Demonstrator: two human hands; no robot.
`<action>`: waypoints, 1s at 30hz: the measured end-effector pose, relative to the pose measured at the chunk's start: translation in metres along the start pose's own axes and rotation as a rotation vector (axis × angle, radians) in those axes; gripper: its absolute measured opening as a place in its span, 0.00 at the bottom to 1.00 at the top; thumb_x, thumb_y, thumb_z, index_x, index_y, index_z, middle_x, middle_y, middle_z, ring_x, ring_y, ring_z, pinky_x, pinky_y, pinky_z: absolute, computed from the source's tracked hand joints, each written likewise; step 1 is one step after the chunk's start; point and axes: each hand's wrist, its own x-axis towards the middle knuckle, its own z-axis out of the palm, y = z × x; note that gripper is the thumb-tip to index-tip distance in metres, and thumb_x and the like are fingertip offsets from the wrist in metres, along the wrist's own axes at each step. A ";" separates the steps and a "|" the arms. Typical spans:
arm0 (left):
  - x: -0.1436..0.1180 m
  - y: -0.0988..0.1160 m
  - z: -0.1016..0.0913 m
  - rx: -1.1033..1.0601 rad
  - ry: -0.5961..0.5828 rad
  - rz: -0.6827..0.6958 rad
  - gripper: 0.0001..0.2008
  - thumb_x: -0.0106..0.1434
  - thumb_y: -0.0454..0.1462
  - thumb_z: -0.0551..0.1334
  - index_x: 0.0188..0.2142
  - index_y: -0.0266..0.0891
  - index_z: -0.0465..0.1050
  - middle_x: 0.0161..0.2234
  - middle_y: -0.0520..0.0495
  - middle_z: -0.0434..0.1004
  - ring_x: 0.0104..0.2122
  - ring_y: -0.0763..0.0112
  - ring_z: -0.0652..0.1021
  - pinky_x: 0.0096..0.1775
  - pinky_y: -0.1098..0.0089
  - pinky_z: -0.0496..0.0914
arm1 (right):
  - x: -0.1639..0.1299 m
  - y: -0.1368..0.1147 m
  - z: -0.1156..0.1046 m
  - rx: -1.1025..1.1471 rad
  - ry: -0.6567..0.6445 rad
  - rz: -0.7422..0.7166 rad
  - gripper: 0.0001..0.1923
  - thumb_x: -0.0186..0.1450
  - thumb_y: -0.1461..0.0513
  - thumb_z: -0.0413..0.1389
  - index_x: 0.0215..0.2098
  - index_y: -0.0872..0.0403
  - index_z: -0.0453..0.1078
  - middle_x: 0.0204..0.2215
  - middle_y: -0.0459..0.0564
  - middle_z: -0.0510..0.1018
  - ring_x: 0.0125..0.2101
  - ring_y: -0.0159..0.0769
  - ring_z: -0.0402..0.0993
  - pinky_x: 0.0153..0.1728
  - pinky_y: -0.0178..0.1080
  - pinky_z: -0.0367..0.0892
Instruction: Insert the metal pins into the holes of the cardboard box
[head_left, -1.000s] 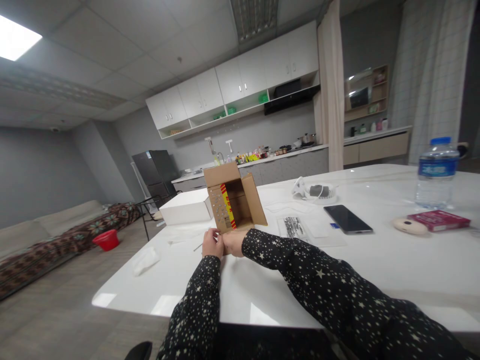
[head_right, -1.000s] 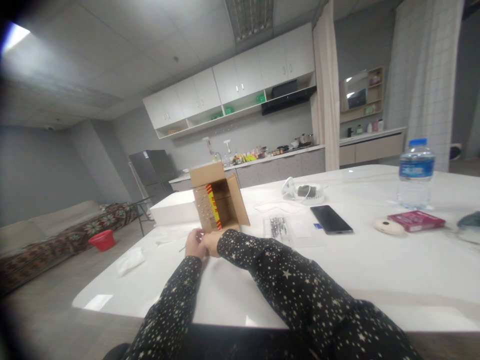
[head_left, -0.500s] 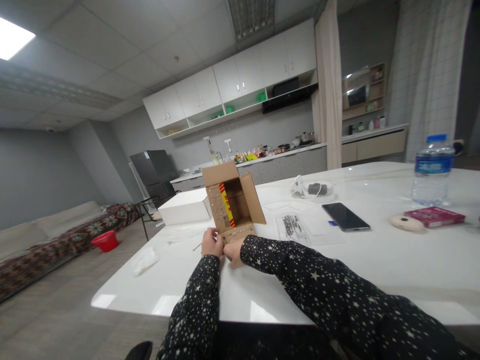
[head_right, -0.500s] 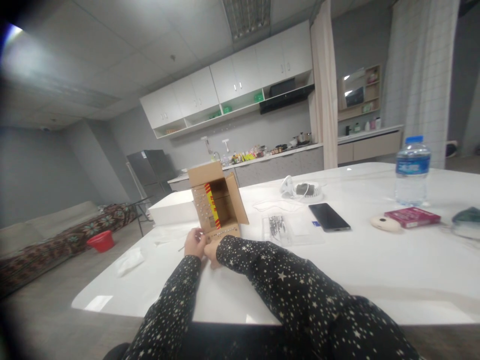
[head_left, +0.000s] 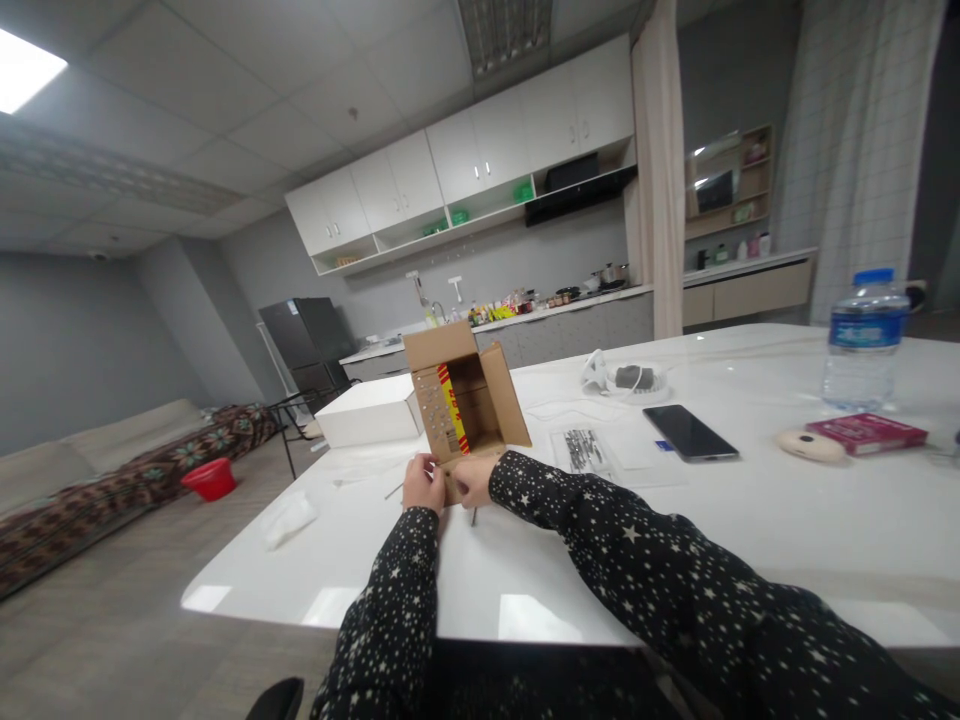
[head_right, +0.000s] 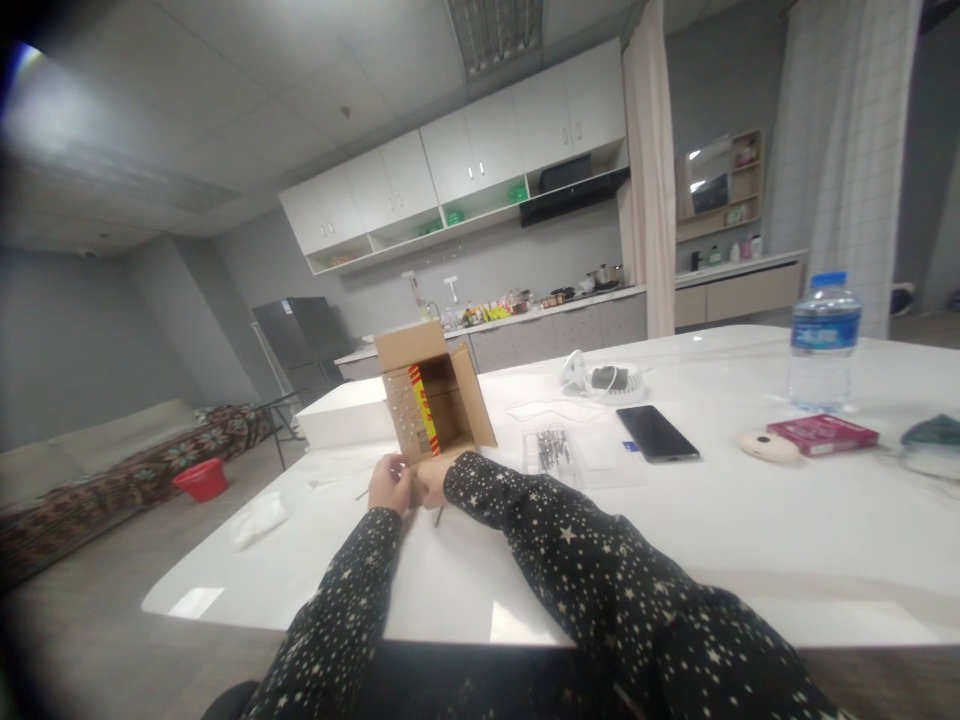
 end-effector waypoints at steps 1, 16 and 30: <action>0.000 0.000 0.000 0.000 -0.002 -0.003 0.05 0.54 0.32 0.55 0.32 0.40 0.66 0.27 0.53 0.66 0.24 0.74 0.67 0.31 0.70 0.64 | 0.001 0.004 0.000 0.007 0.039 0.023 0.10 0.55 0.59 0.58 0.35 0.55 0.73 0.33 0.51 0.79 0.34 0.38 0.75 0.30 0.33 0.67; 0.000 -0.002 0.003 -0.003 -0.018 -0.027 0.06 0.54 0.32 0.55 0.33 0.41 0.66 0.27 0.53 0.66 0.23 0.74 0.67 0.31 0.70 0.64 | 0.009 0.020 0.017 -0.110 0.407 0.136 0.10 0.62 0.64 0.51 0.41 0.55 0.67 0.44 0.56 0.70 0.46 0.44 0.65 0.44 0.43 0.62; -0.001 0.000 0.004 -0.015 -0.018 -0.015 0.06 0.54 0.32 0.55 0.33 0.41 0.66 0.28 0.52 0.67 0.24 0.73 0.68 0.31 0.68 0.65 | 0.014 0.022 0.024 -0.117 0.412 0.150 0.11 0.64 0.65 0.47 0.42 0.57 0.67 0.44 0.57 0.69 0.45 0.42 0.64 0.43 0.42 0.60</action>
